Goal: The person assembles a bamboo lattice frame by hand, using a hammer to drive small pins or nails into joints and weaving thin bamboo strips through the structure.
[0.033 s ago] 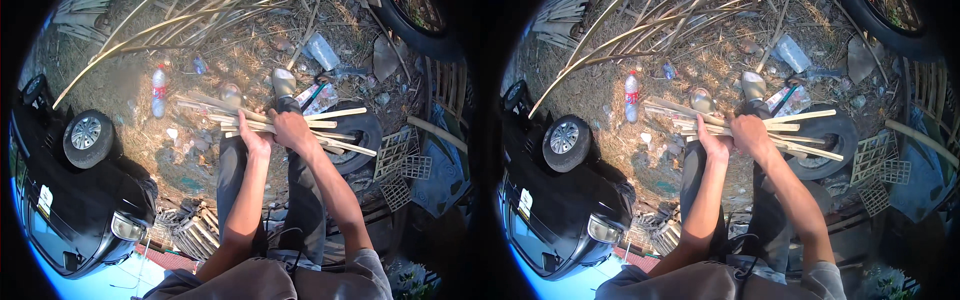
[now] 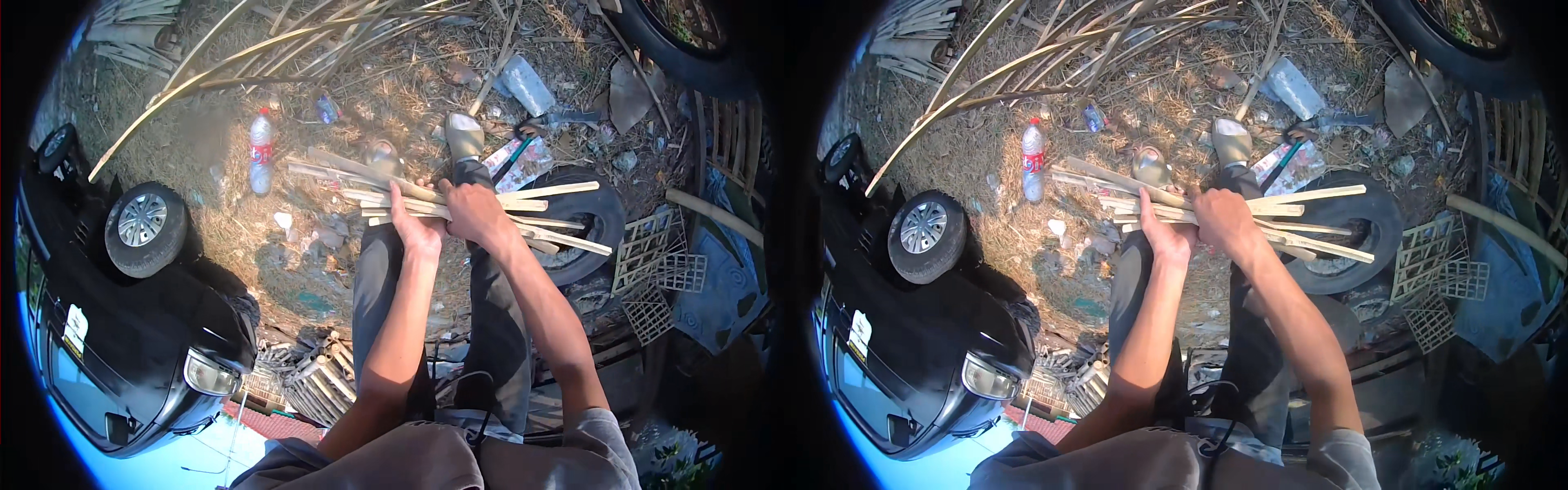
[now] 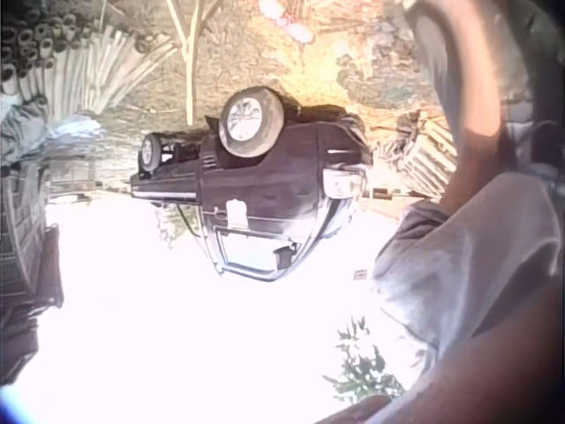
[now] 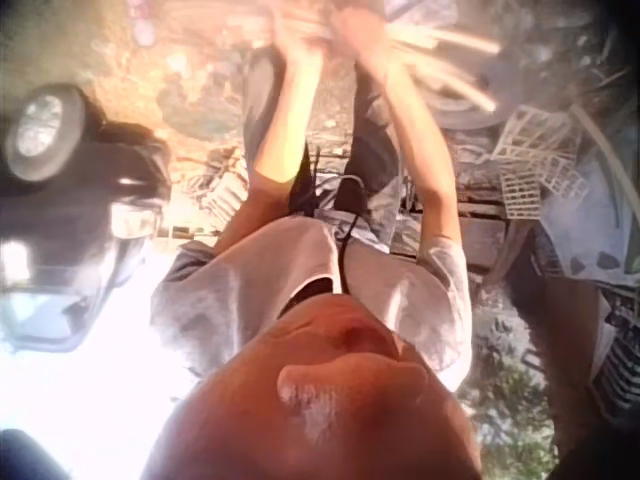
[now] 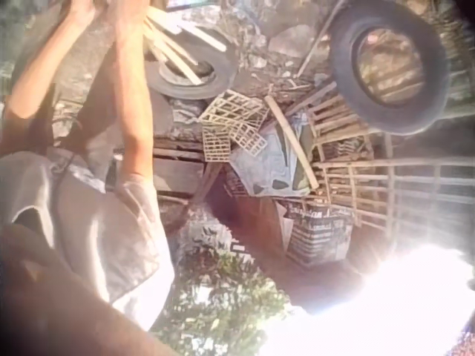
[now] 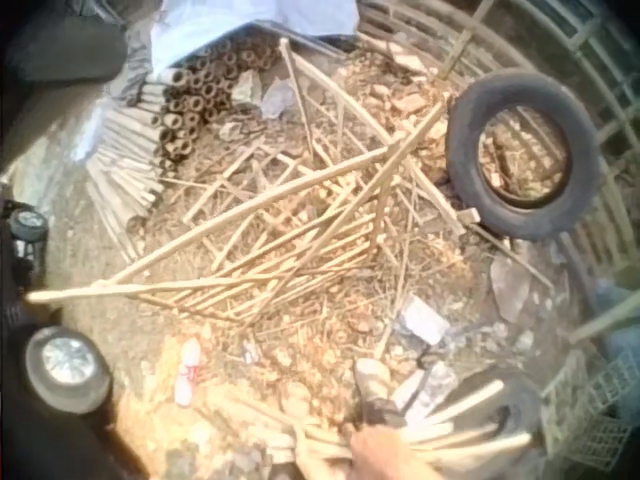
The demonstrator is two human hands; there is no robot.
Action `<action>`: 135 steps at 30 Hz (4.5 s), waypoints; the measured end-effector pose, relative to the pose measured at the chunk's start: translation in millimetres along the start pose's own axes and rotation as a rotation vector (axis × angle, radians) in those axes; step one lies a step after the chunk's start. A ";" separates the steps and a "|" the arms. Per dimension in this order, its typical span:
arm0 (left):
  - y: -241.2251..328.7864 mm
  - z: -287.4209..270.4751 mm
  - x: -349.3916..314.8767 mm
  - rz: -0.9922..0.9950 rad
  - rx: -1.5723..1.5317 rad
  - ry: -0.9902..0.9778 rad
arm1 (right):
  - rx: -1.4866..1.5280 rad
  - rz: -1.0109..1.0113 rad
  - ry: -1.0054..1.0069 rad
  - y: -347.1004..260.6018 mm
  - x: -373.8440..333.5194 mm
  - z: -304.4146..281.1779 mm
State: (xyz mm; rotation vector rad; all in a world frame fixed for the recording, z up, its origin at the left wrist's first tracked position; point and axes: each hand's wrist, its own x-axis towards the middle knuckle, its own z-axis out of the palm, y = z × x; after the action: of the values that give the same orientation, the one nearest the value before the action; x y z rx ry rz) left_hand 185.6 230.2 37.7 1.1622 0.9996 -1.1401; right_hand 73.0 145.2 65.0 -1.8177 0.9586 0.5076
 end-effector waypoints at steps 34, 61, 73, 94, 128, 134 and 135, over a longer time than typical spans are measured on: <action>135.6 -101.3 18.9 -0.252 1.378 -0.458 | 0.709 0.284 0.405 -54.8 -45.4 180.2; 92.4 -208.3 347.9 0.685 2.387 -1.804 | 0.900 1.096 0.965 93.2 -41.9 619.2; 94.5 -191.6 372.3 0.833 2.283 -2.040 | 0.821 1.567 1.449 97.0 -74.6 666.2; 119.4 -189.9 370.4 0.807 2.167 -1.701 | 0.701 1.638 1.519 239.1 -138.6 752.6; 100.4 -194.5 358.2 0.913 2.187 -1.642 | 0.911 1.739 1.738 203.7 -115.9 722.1; 92.3 -192.3 354.9 0.938 2.196 -1.673 | 0.994 1.828 1.670 199.1 -116.5 709.4; 93.5 -192.6 354.7 0.940 2.199 -1.667 | 0.995 1.825 1.666 198.2 -115.2 713.3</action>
State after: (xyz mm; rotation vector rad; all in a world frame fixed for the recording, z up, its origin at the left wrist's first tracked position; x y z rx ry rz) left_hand 332.9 374.8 -321.5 1.0359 -2.3882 -1.4034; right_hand -101.1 789.6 -275.2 0.4277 3.0161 -0.6947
